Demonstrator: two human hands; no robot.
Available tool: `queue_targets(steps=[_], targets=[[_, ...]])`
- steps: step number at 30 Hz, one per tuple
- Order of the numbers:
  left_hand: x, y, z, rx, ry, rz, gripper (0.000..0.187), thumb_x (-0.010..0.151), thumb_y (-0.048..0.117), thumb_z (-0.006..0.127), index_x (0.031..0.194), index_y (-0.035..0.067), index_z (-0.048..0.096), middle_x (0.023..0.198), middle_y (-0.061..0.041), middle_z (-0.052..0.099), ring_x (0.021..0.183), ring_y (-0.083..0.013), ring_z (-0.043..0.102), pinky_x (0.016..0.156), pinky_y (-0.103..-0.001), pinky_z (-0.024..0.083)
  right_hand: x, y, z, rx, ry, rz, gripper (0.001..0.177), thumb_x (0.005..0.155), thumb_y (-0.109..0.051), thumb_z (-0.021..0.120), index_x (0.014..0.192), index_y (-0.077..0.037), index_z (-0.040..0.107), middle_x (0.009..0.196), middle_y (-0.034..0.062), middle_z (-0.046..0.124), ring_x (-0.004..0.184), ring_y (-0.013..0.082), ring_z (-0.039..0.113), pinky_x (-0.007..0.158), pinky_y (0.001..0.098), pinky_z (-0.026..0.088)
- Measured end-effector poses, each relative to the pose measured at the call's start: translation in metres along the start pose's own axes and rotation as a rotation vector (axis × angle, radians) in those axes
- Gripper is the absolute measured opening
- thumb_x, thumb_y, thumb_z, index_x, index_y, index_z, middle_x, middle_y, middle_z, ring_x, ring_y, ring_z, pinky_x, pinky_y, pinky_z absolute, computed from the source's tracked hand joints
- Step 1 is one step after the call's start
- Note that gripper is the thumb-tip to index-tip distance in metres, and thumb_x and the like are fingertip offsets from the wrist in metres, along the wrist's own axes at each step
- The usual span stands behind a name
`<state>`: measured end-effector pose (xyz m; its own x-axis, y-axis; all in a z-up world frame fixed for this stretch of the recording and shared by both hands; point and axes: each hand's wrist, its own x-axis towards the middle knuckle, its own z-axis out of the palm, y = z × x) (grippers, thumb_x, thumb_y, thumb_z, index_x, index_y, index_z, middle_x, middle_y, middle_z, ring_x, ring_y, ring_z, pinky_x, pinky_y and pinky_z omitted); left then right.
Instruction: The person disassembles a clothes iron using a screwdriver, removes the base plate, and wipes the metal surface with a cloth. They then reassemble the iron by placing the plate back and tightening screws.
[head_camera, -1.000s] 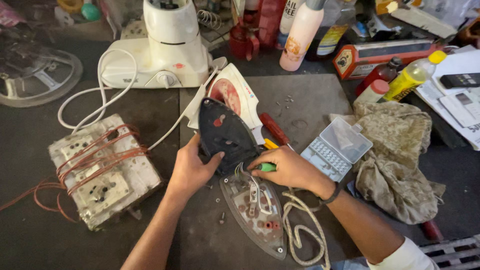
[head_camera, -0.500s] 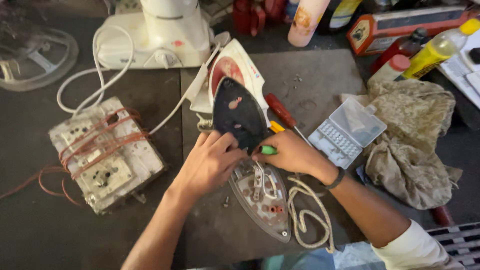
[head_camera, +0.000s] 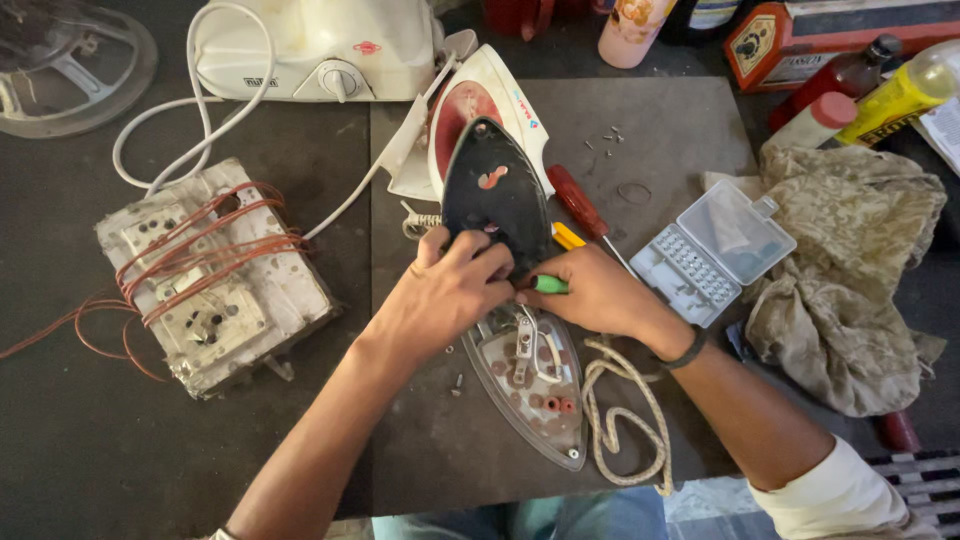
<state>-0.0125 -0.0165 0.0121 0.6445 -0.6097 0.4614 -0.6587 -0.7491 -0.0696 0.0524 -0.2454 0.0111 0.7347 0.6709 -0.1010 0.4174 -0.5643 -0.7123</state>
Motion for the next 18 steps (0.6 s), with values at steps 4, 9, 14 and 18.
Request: queue_targets(steps=[4, 9, 14, 18], targets=[[0.001, -0.004, 0.004, 0.000, 0.053, 0.029, 0.014, 0.088, 0.029, 0.063, 0.093, 0.023, 0.075, 0.116, 0.005, 0.061, 0.123, -0.0189, 0.050, 0.102, -0.041, 0.036, 0.002, 0.001, 0.001, -0.017, -0.003, 0.031, 0.021, 0.084, -0.025, 0.079, 0.098, -0.010, 0.079, 0.076, 0.0119, 0.076, 0.064, 0.0179, 0.072, 0.064, 0.0331, 0.054], [-0.005, -0.006, 0.011, -0.037, 0.060, 0.074, 0.021, 0.087, 0.025, 0.062, 0.101, 0.027, 0.077, 0.121, 0.007, 0.061, 0.126, -0.0183, 0.050, 0.106, -0.041, 0.036, 0.001, 0.005, 0.003, 0.010, 0.007, 0.021, 0.020, 0.084, -0.024, 0.078, 0.097, -0.009, 0.079, 0.073, 0.0114, 0.075, 0.061, 0.0169, 0.071, 0.061, 0.0333, 0.053], [-0.003, -0.008, 0.015, -0.038, 0.050, 0.094, 0.023, 0.091, 0.028, 0.061, 0.108, 0.026, 0.077, 0.126, 0.007, 0.061, 0.126, -0.0174, 0.051, 0.108, -0.039, 0.037, 0.000, 0.009, 0.003, -0.017, 0.001, -0.003, 0.021, 0.086, -0.024, 0.077, 0.098, -0.007, 0.078, 0.074, 0.0135, 0.074, 0.062, 0.0197, 0.070, 0.063, 0.0343, 0.053], [-0.003, -0.006, 0.012, -0.088, 0.025, 0.063, 0.029, 0.091, 0.023, 0.058, 0.114, 0.029, 0.076, 0.127, 0.004, 0.061, 0.127, -0.0211, 0.051, 0.107, -0.040, 0.036, -0.002, 0.013, 0.003, 0.022, 0.011, -0.103, 0.020, 0.087, -0.022, 0.077, 0.100, -0.006, 0.078, 0.087, 0.0116, 0.078, 0.077, 0.0190, 0.076, 0.070, 0.0323, 0.057]])
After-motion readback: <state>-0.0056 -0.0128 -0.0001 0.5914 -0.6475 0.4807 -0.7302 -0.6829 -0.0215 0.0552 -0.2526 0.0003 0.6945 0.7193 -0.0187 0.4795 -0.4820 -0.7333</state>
